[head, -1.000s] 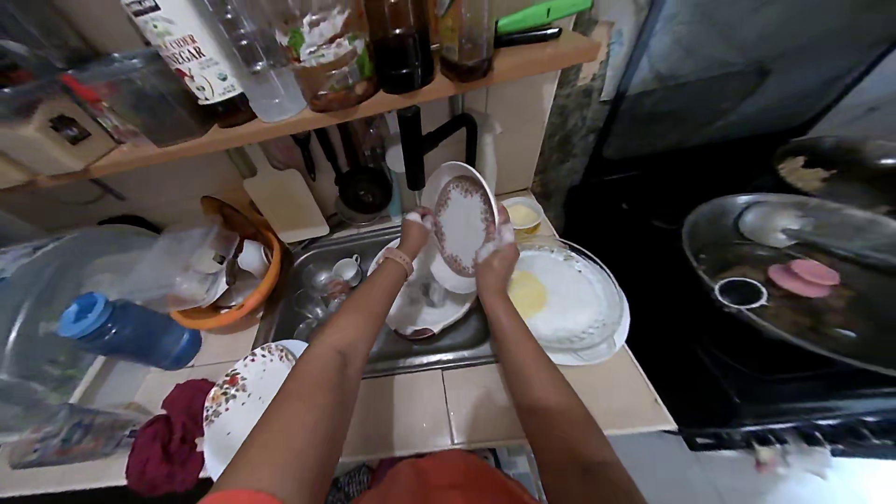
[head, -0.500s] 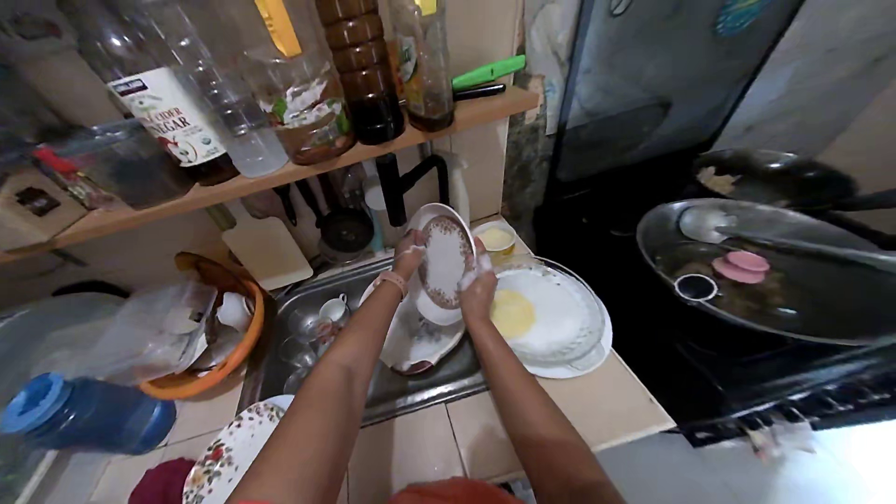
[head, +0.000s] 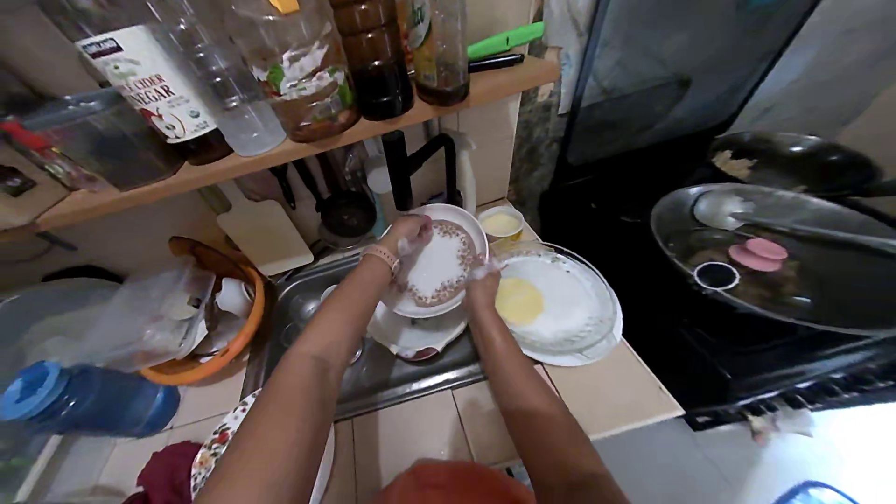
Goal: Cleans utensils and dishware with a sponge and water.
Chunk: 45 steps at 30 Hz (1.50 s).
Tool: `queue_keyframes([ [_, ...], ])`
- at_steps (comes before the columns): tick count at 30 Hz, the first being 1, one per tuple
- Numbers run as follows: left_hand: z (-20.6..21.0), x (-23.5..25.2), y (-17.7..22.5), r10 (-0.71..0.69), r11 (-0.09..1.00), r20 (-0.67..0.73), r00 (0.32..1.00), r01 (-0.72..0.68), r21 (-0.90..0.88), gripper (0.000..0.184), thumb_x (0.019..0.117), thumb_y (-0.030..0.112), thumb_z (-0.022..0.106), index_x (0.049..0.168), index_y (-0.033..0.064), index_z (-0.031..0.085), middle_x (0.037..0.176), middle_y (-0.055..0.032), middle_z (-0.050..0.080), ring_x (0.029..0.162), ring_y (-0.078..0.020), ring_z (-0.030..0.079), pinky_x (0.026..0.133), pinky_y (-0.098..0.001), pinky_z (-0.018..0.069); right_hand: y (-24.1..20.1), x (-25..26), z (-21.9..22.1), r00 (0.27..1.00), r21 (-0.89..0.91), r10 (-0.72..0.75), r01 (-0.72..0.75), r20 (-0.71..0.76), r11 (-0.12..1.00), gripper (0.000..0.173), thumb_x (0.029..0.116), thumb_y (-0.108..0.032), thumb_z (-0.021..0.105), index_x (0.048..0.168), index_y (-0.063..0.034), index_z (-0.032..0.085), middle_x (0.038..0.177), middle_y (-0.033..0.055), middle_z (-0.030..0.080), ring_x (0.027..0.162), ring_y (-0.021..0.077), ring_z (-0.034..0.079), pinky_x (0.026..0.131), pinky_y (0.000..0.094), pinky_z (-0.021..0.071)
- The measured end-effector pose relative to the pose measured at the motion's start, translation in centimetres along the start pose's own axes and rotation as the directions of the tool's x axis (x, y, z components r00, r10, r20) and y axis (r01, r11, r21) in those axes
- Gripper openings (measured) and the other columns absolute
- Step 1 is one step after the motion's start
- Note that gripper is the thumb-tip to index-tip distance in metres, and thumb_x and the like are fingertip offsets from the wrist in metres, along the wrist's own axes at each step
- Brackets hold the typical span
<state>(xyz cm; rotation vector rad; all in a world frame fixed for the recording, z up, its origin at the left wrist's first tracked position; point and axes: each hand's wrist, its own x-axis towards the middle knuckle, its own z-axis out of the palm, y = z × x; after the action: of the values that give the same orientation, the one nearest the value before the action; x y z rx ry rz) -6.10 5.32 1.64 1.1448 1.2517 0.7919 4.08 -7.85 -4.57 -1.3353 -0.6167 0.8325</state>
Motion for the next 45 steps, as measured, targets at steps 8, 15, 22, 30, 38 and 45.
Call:
queue_keyframes([
  [8,-3.3,0.6,-1.3,0.161,0.435,0.208,0.965,-0.259,0.862,0.040,0.1077,0.014,0.049,0.142,-0.0065,0.053,0.144,-0.0321,0.051,0.136,-0.0448,0.050,0.114,-0.0570,0.0376,0.2,-0.5,0.8,0.980,0.182,0.196,-0.199,0.037,0.963,0.042,0.1141,-0.020,0.032,0.143,0.0067,0.045,0.136,0.0289,0.054,0.120,0.0320,0.058,0.102,0.0470,0.0489],
  [15,-0.1,-2.0,-5.6,0.131,0.236,0.515,0.847,-0.531,0.814,0.062,0.1089,0.028,0.049,0.158,-0.0052,0.030,0.165,-0.0266,0.026,0.155,-0.0421,0.021,0.125,-0.0584,0.0152,1.4,-0.7,1.6,0.964,0.221,0.217,-0.247,0.152,0.943,0.041,0.1138,-0.022,0.033,0.140,0.0049,0.049,0.130,0.0269,0.059,0.116,0.0306,0.061,0.099,0.0464,0.0519],
  [22,-2.4,-2.6,-6.1,0.125,0.295,0.181,0.976,-0.211,0.932,0.074,0.1084,0.046,0.043,0.160,-0.0047,0.025,0.165,-0.0320,0.018,0.154,-0.0500,0.015,0.122,-0.0663,0.0159,1.1,-0.7,0.8,0.973,0.112,0.212,-0.221,0.089,0.969,0.043,0.1140,-0.022,0.033,0.141,0.0067,0.049,0.136,0.0294,0.055,0.124,0.0336,0.057,0.105,0.0486,0.0469],
  [30,0.1,-4.0,-3.6,0.001,0.269,0.263,0.965,-0.254,0.929,0.045,0.1086,0.011,0.047,0.151,-0.0050,0.043,0.162,-0.0221,0.035,0.150,-0.0356,0.035,0.123,-0.0485,0.0286,3.0,-1.0,1.8,0.972,0.100,0.202,-0.214,0.118,0.972,0.040,0.1134,-0.018,0.033,0.139,0.0079,0.051,0.134,0.0291,0.056,0.122,0.0323,0.059,0.105,0.0467,0.0483],
  [38,0.0,-1.2,-4.9,0.133,0.620,0.100,0.986,-0.161,0.768,0.038,0.1003,0.006,0.059,0.131,-0.0150,0.055,0.135,-0.0348,0.055,0.128,-0.0447,0.054,0.110,-0.0549,0.0427,2.8,-2.0,2.5,0.964,0.052,0.222,-0.231,0.147,0.972,0.041,0.1132,-0.018,0.036,0.136,0.0110,0.052,0.133,0.0310,0.056,0.123,0.0340,0.057,0.106,0.0460,0.0462],
  [45,-0.6,-0.2,-5.2,0.142,0.705,0.236,0.961,-0.265,0.657,0.028,0.1061,0.010,0.053,0.121,-0.0097,0.065,0.119,-0.0270,0.066,0.110,-0.0326,0.064,0.101,-0.0463,0.0491,3.7,-1.6,2.2,0.961,0.092,0.228,-0.243,0.155,0.966,0.038,0.1119,-0.016,0.040,0.139,0.0093,0.048,0.134,0.0292,0.056,0.121,0.0316,0.059,0.104,0.0445,0.0490],
])
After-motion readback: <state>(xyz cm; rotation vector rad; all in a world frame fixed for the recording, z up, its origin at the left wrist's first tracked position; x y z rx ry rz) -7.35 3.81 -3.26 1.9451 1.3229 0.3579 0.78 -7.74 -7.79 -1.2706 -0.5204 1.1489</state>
